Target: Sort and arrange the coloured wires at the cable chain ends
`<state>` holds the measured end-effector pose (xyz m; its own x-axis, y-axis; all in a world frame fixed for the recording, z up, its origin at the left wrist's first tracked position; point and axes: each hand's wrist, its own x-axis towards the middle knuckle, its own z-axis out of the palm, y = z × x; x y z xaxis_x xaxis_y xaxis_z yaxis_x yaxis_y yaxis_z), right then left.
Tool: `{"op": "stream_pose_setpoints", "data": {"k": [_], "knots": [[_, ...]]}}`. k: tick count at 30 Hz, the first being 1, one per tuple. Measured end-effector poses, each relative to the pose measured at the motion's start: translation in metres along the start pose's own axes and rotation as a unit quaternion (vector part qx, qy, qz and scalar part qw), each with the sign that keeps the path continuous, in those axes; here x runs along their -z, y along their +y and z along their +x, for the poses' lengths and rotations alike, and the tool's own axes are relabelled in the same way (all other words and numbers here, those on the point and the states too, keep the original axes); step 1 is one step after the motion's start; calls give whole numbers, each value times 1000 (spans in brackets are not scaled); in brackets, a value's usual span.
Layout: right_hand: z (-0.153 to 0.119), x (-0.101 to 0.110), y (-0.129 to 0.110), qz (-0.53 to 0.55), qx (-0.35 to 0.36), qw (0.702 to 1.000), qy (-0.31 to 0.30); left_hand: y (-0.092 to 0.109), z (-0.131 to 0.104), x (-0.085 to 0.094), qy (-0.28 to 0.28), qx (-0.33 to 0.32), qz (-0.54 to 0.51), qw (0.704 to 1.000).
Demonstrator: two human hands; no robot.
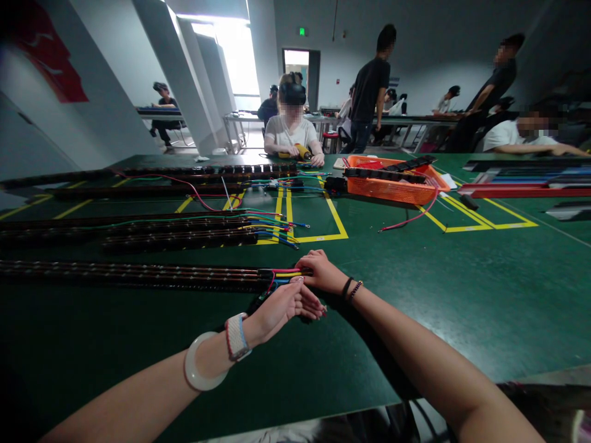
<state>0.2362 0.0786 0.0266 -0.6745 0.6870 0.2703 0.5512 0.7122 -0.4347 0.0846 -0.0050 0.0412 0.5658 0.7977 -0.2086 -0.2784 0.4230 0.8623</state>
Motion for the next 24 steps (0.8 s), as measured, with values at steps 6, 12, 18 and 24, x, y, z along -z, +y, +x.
{"op": "stream_pose_setpoints", "data": {"k": [6,12,18,24], "knots": [[2,2,0,-1,34,999,-7,-3,1,2,-2,-14,5,1000],[3,5,0,18,52,998,-20,-2,1,2,-5,-6,9,1000],[4,4,1,12,48,998,-35,-1,0,0,-2,-5,18,1000],[4,3,-4,-56,56,997,-4,-1,0,1,12,8,-9,1000]]}}
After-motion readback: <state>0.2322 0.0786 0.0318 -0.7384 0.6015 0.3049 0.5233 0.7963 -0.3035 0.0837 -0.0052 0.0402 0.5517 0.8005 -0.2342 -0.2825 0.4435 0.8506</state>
